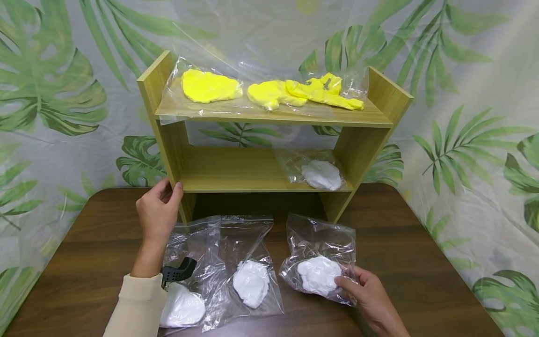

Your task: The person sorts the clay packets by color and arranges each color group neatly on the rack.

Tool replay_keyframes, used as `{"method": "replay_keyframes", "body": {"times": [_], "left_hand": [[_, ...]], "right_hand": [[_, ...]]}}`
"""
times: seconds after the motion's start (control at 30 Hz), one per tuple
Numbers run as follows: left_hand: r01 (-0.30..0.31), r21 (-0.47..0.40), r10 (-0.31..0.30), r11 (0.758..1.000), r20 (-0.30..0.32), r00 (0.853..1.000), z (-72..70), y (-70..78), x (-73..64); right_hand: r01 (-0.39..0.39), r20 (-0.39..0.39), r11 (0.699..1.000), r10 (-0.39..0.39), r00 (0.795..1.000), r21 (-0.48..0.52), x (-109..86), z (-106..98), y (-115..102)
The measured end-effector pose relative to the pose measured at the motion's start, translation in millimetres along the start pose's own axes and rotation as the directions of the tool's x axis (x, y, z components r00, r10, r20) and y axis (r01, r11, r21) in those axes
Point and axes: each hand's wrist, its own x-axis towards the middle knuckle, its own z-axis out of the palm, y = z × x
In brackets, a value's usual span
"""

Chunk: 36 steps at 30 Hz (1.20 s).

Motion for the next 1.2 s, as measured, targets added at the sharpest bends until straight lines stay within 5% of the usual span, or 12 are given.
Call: {"method": "replay_keyframes", "body": {"times": [1.2], "left_hand": [[-0.005, 0.029, 0.005, 1.000, -0.006, 1.000, 0.9, -2.2, 0.8]], "right_hand": [[0.198, 0.077, 0.975, -0.206, 0.976, 0.101, -18.3, 0, -31]]}}
